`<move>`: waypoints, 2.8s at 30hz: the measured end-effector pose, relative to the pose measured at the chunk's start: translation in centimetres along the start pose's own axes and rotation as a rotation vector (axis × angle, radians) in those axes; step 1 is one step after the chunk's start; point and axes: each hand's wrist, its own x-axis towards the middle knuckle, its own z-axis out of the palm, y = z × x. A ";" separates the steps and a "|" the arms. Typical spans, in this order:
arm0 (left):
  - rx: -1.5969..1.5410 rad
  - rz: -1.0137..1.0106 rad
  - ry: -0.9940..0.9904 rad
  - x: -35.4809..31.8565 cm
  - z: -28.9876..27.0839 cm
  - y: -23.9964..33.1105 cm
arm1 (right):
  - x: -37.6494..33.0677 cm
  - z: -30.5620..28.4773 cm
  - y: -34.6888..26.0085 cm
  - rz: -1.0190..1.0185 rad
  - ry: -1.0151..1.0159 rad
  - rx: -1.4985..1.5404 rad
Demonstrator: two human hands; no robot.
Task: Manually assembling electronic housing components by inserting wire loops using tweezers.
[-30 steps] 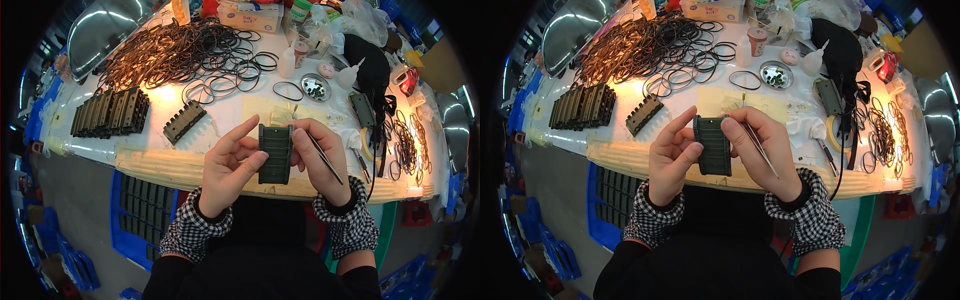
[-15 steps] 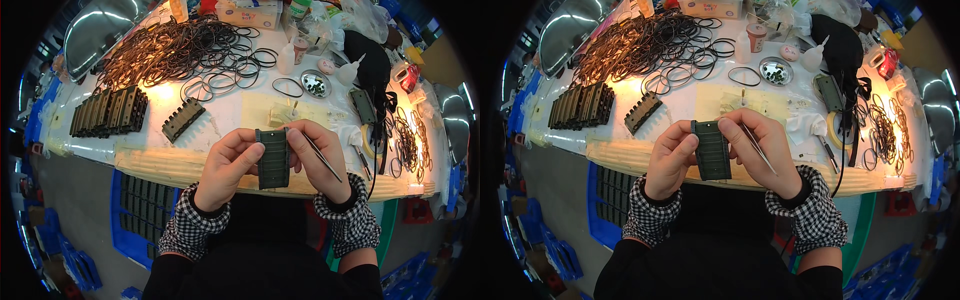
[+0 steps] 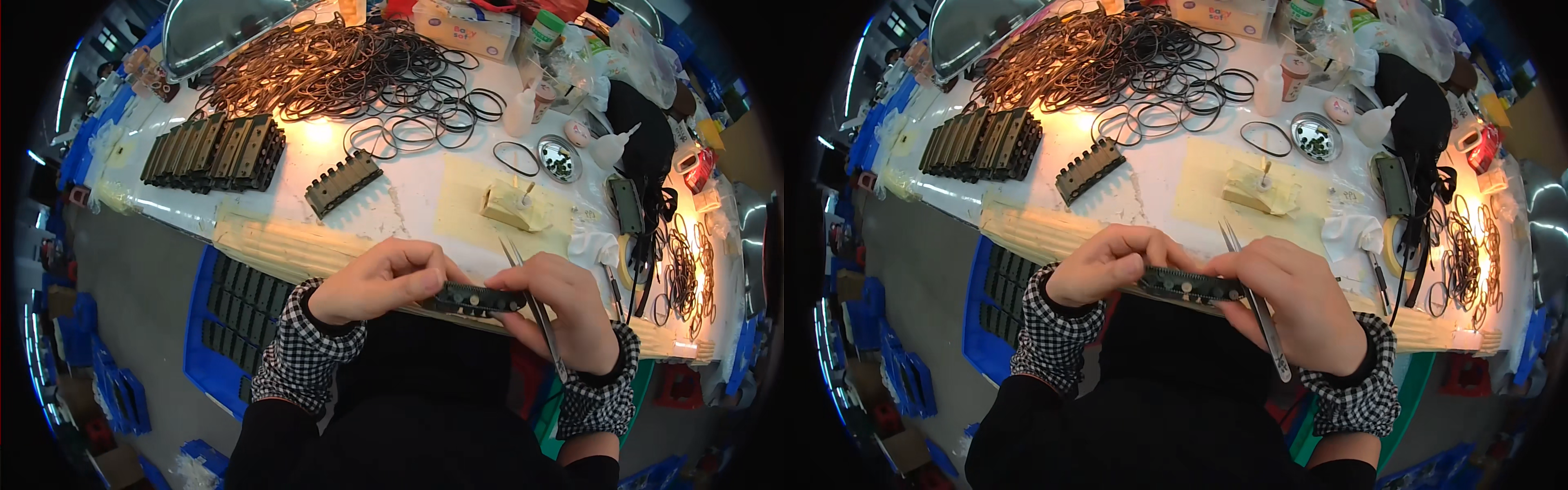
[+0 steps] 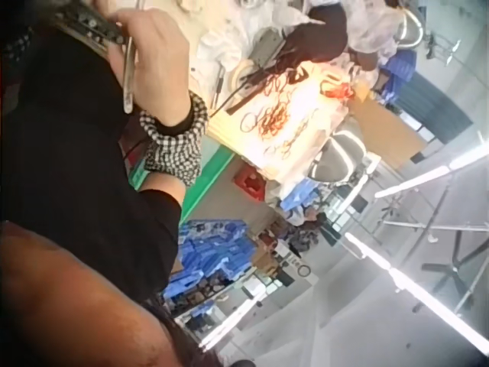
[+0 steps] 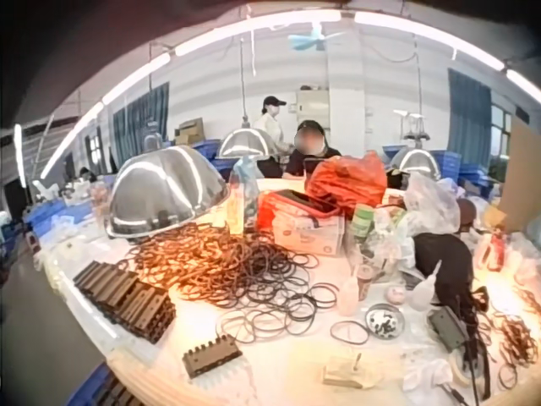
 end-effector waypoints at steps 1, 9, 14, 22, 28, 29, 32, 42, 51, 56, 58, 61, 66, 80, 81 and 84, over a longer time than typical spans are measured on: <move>0.071 -0.085 -0.089 -0.5 -0.6 -0.3 | -0.1 -0.1 -0.4 0.000 -0.053 -0.007; -0.123 -0.272 -0.164 -1.8 0.1 -0.6 | 0.7 0.1 -1.4 -0.066 -0.207 -0.110; -0.423 0.002 -0.046 -2.5 0.4 -1.8 | 1.8 -1.1 -1.6 -0.091 0.229 -0.222; -0.738 0.227 0.069 -0.5 1.4 -3.0 | 1.1 -0.3 -0.6 -0.010 0.340 -0.163; -0.758 0.196 0.121 -0.6 1.3 -3.1 | 0.6 0.1 0.0 0.035 0.357 -0.142; -0.762 0.196 0.139 -0.7 1.3 -3.0 | 0.5 0.1 0.0 0.039 0.353 -0.143; -0.699 0.249 0.203 -1.6 0.5 -2.6 | 0.4 0.2 0.0 0.048 0.342 -0.148; 1.385 0.451 1.338 -7.5 -10.3 7.8 | -0.3 0.7 0.7 0.070 0.306 -0.118; 0.135 0.436 0.647 -4.4 -4.5 3.0 | 0.6 1.3 0.4 0.035 0.275 -0.101; -0.069 0.296 0.424 -3.7 -3.1 0.5 | 0.4 0.9 0.3 0.010 0.264 -0.120; 0.032 0.258 0.436 -3.6 -2.6 0.4 | 0.3 1.0 0.5 0.004 0.270 -0.117; 0.167 0.237 0.472 -3.2 -1.9 0.5 | 0.1 1.2 0.7 0.010 0.271 -0.110; 0.121 0.201 0.412 -3.3 -1.8 0.6 | 0.1 1.3 0.6 0.007 0.268 -0.087; -1.063 0.240 -0.159 -1.9 0.5 -4.6 | 0.2 1.1 0.3 0.008 0.302 -0.091; -1.068 0.229 -0.156 -2.0 0.5 -4.6 | 0.2 1.1 0.4 0.009 0.305 -0.087; -1.055 0.226 -0.153 -2.1 0.6 -4.5 | 0.4 1.1 0.4 0.001 0.297 -0.084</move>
